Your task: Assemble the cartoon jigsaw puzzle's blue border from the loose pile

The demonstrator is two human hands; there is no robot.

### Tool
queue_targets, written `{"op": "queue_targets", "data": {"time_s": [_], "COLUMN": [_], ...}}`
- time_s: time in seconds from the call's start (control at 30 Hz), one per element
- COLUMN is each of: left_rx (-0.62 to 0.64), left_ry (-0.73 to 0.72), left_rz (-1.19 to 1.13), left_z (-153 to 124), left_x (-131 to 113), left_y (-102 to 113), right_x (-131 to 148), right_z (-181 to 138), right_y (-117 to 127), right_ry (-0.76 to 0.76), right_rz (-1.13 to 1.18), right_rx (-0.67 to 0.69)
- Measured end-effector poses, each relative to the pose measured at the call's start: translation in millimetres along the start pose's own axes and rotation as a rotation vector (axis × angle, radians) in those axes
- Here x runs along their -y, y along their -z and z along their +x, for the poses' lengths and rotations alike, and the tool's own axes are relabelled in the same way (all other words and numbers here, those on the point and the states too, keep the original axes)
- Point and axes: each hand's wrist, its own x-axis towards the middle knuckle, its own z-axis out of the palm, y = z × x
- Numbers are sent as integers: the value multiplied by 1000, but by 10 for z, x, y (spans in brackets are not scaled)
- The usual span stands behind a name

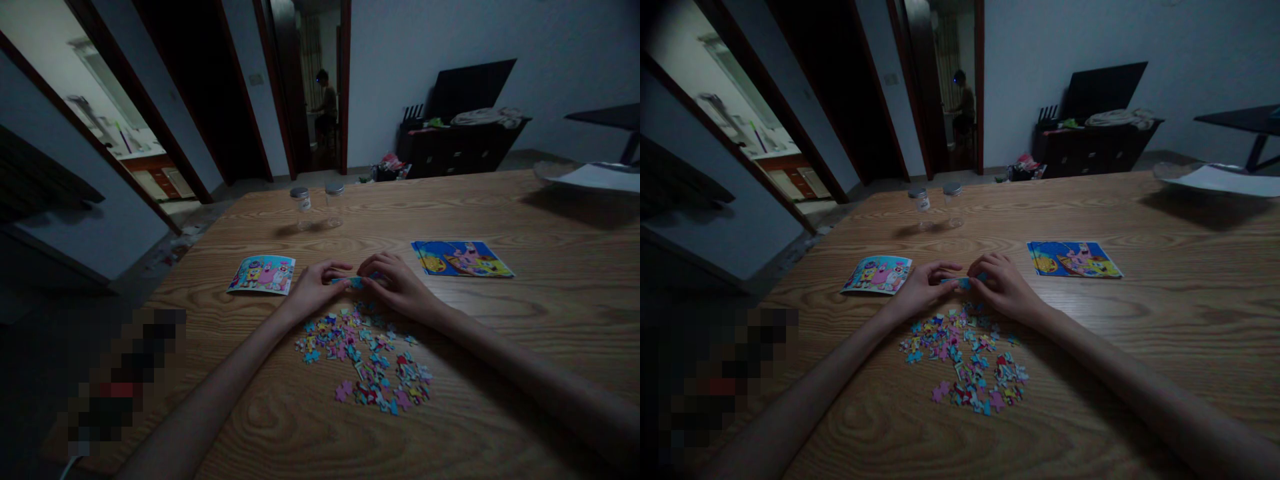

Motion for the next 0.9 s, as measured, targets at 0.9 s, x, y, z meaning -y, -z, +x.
{"op": "queue_targets", "data": {"time_s": [0.9], "left_rx": [-231], "left_ry": [-56], "left_rz": [252], "left_z": [37], "left_x": [70], "left_y": [79], "right_x": [-112], "right_z": [11], "right_y": [106], "right_ry": [42], "right_rz": [-56], "right_rx": [15]}}
